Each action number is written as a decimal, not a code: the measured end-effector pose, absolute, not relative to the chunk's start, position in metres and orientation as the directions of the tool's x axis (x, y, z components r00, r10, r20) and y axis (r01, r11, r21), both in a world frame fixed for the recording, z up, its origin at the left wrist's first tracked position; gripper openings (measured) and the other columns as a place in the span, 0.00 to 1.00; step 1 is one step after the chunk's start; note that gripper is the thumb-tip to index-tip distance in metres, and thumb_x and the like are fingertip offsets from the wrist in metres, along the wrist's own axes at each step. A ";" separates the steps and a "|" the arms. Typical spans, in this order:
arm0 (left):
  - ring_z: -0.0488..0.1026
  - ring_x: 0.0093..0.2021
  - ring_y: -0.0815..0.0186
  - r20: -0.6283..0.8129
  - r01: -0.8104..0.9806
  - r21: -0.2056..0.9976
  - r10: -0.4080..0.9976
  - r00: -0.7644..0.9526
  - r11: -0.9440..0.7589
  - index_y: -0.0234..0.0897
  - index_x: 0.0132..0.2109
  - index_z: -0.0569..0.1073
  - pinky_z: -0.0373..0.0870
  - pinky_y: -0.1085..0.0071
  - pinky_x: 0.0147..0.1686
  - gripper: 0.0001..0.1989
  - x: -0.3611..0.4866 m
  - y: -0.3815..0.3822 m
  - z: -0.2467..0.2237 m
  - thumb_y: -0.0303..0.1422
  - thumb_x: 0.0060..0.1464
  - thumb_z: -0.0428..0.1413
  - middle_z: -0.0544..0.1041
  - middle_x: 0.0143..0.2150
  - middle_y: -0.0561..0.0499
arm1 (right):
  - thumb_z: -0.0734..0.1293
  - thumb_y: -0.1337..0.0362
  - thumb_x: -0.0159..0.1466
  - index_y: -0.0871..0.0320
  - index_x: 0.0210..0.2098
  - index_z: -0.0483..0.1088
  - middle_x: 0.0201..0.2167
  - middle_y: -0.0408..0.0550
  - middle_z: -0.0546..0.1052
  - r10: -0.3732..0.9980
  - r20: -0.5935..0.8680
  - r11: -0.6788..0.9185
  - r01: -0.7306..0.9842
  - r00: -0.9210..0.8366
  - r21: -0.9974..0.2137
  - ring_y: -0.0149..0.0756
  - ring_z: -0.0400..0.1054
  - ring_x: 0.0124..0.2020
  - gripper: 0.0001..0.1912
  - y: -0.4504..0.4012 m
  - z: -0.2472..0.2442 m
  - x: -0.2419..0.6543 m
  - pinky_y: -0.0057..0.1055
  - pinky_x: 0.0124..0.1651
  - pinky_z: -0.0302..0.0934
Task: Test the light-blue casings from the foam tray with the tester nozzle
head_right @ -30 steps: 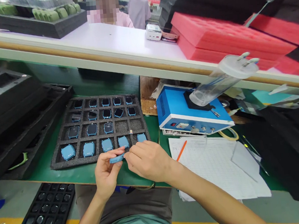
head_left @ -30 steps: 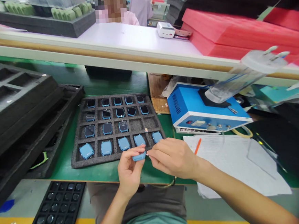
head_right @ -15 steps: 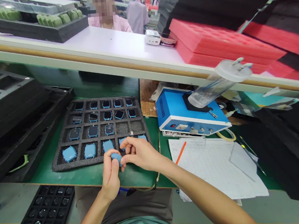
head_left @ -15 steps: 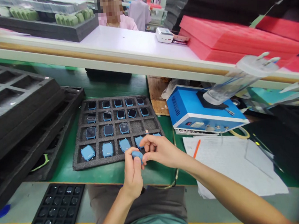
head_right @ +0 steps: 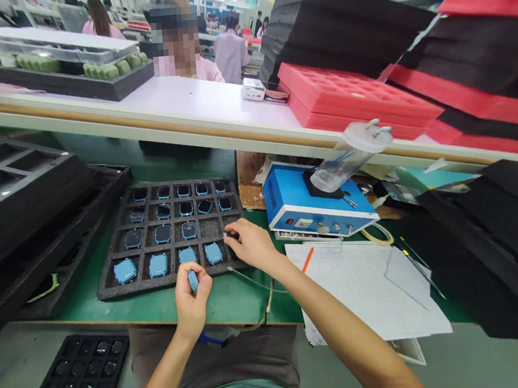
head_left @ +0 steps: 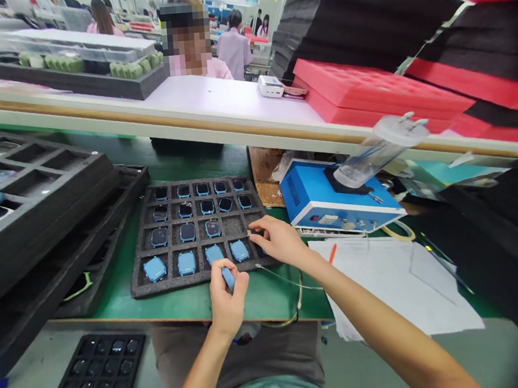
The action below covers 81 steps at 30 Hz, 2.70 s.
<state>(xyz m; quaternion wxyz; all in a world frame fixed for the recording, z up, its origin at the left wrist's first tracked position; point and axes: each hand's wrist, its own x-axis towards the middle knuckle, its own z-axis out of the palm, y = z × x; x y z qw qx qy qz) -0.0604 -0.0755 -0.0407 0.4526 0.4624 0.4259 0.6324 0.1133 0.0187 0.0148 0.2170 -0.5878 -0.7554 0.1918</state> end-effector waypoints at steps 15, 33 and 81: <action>0.64 0.21 0.71 0.121 -0.049 0.990 0.967 -0.223 -0.135 0.37 0.44 0.75 0.62 0.74 0.25 0.13 -0.053 -0.069 0.002 0.41 0.58 0.62 0.68 0.23 0.59 | 0.69 0.57 0.63 0.60 0.33 0.74 0.27 0.45 0.77 0.950 0.038 0.182 0.449 -0.311 -0.875 0.31 0.69 0.26 0.12 0.005 0.035 0.103 0.28 0.30 0.65; 0.61 0.19 0.77 -0.116 -0.601 0.790 0.992 0.049 0.122 0.33 0.32 0.72 0.55 0.82 0.15 0.19 -0.042 -0.087 0.071 0.42 0.45 0.71 0.68 0.23 0.57 | 0.77 0.52 0.60 0.55 0.35 0.81 0.32 0.44 0.78 0.941 0.195 0.138 -0.214 -0.276 -0.967 0.32 0.71 0.32 0.12 -0.054 0.064 0.091 0.29 0.37 0.68; 0.72 0.25 0.73 0.493 -0.003 0.859 0.829 -0.264 -0.512 0.39 0.37 0.76 0.73 0.78 0.22 0.03 -0.037 -0.109 0.068 0.28 0.62 0.60 0.81 0.39 0.50 | 0.73 0.71 0.63 0.51 0.34 0.80 0.31 0.45 0.80 0.770 0.637 0.635 0.119 -0.022 -0.763 0.36 0.75 0.32 0.07 -0.076 0.075 0.091 0.31 0.33 0.70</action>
